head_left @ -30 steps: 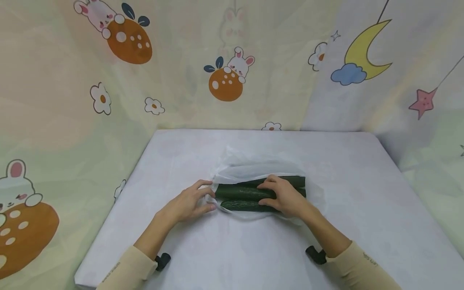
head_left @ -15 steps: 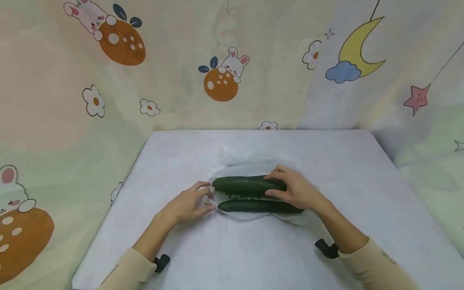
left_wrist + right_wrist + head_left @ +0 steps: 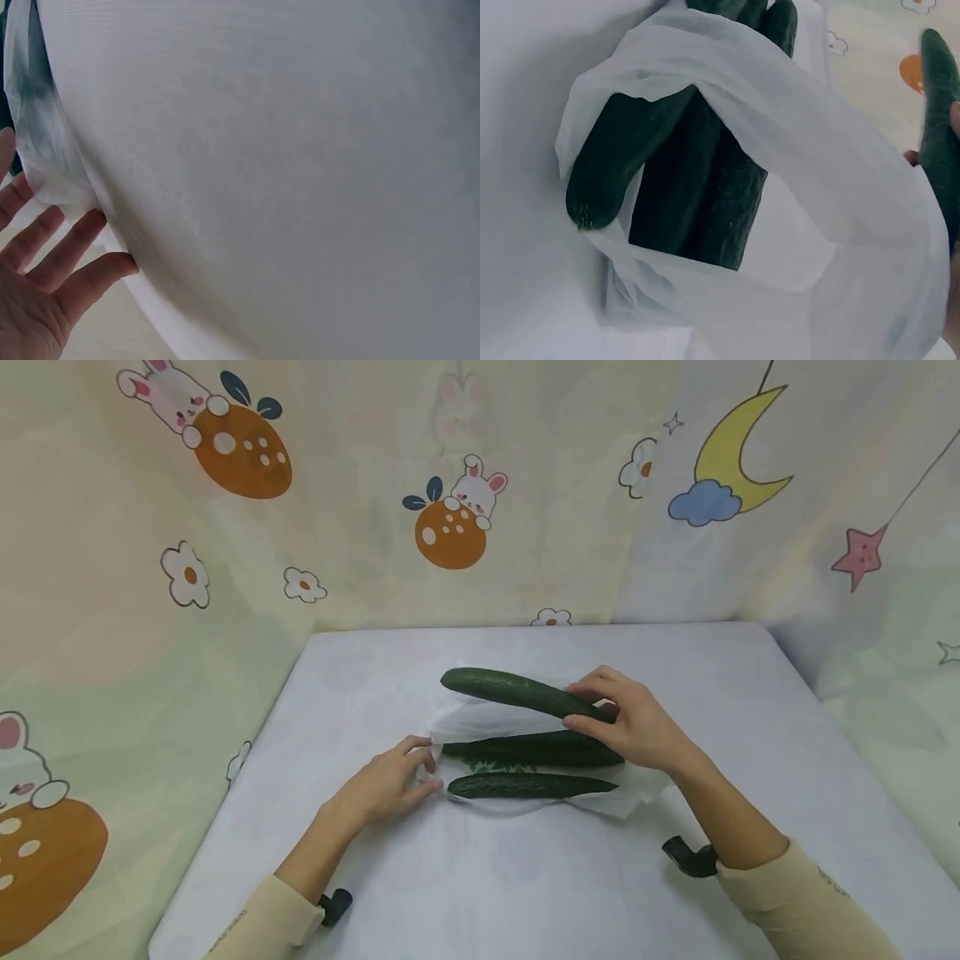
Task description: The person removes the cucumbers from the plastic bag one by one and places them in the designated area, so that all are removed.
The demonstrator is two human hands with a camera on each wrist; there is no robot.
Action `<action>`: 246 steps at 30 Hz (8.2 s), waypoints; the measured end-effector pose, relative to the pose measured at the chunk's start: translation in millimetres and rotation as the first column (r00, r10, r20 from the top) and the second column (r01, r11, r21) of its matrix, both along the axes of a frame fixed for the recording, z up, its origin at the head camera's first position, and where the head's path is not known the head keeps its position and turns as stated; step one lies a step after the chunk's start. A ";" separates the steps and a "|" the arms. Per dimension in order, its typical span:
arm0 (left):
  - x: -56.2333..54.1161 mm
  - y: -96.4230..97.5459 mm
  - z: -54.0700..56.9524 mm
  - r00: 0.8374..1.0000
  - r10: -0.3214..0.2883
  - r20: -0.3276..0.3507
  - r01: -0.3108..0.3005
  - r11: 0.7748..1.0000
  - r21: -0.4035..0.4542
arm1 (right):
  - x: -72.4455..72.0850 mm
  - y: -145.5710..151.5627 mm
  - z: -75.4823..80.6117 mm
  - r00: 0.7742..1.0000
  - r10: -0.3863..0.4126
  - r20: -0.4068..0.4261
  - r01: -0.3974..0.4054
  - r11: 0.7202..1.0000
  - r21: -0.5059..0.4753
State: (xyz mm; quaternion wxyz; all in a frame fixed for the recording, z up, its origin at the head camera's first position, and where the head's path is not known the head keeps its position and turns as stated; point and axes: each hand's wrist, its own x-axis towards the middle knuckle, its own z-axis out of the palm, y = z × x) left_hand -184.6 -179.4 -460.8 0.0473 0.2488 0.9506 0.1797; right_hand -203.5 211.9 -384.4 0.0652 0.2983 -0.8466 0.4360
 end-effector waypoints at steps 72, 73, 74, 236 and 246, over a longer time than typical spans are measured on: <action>2.6 7.2 -4.2 1.000 0.012 0.004 -0.011 1.000 -0.015 | -113.2 182.3 -43.9 0.902 -0.388 0.192 0.320 0.896 0.307; 2.1 7.1 -3.3 1.000 0.013 0.008 -0.013 1.000 -0.020 | -116.2 182.8 -46.2 0.903 -0.384 0.191 0.313 0.895 0.319; 1.3 7.1 -2.6 1.000 0.014 0.013 -0.013 1.000 -0.023 | -119.1 183.7 -48.6 0.905 -0.384 0.184 0.309 0.889 0.337; 4.2 -10.5 -11.4 0.982 -0.127 -0.143 0.124 0.992 -0.024 | 3.1 -27.0 -72.6 0.941 0.284 0.183 -0.337 0.820 0.462; 4.6 -12.3 -10.7 0.970 -0.212 -0.124 0.216 0.976 0.021 | 1.1 -21.5 -71.8 0.937 0.302 0.174 -0.348 0.814 0.464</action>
